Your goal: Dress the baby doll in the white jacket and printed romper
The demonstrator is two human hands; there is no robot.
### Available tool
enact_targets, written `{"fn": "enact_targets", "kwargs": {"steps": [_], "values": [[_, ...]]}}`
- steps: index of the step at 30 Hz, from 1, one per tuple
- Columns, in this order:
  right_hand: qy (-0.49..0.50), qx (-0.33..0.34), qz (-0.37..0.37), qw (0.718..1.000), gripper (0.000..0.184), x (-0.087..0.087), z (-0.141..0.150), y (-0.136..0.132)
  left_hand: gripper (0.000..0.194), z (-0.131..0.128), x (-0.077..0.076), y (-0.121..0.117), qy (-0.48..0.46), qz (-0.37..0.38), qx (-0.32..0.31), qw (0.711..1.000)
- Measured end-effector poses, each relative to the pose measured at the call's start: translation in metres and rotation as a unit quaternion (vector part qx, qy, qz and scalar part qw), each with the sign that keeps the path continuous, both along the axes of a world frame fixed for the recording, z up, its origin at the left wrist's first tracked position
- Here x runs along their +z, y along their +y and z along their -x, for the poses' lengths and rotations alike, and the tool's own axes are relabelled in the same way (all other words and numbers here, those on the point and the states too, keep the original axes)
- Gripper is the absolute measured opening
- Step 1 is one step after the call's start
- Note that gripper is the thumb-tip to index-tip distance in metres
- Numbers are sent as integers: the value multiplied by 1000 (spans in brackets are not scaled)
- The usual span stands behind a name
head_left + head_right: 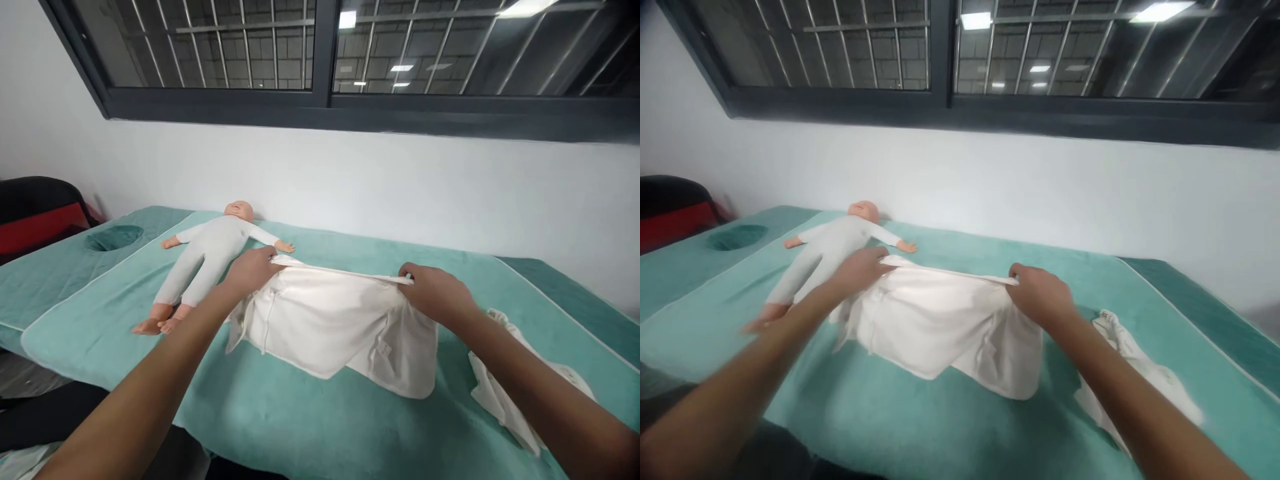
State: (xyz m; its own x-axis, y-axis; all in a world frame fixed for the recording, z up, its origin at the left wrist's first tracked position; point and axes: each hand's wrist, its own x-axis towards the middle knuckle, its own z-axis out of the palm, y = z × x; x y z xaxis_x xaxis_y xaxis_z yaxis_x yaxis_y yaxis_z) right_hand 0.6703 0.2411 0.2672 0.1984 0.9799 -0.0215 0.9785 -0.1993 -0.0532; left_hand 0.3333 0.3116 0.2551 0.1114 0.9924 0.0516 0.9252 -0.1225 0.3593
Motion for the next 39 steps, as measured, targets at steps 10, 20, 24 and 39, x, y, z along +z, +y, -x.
{"fn": "enact_targets", "kwargs": {"steps": [10,20,24,39], "values": [[17,-51,-55,997,28,-71,2,129,30,-52,-82,117,82,-65,54,993],[306,-71,-99,944,42,-112,-70,111,33,-57,-104,98,45,-210,-12,977],[336,-79,-21,938,31,-107,-100,79,32,-87,-109,61,-45,-211,-140,966],[557,154,-33,815,46,-97,-28,62,52,-177,-106,-16,-652,148,-75,740]]}}
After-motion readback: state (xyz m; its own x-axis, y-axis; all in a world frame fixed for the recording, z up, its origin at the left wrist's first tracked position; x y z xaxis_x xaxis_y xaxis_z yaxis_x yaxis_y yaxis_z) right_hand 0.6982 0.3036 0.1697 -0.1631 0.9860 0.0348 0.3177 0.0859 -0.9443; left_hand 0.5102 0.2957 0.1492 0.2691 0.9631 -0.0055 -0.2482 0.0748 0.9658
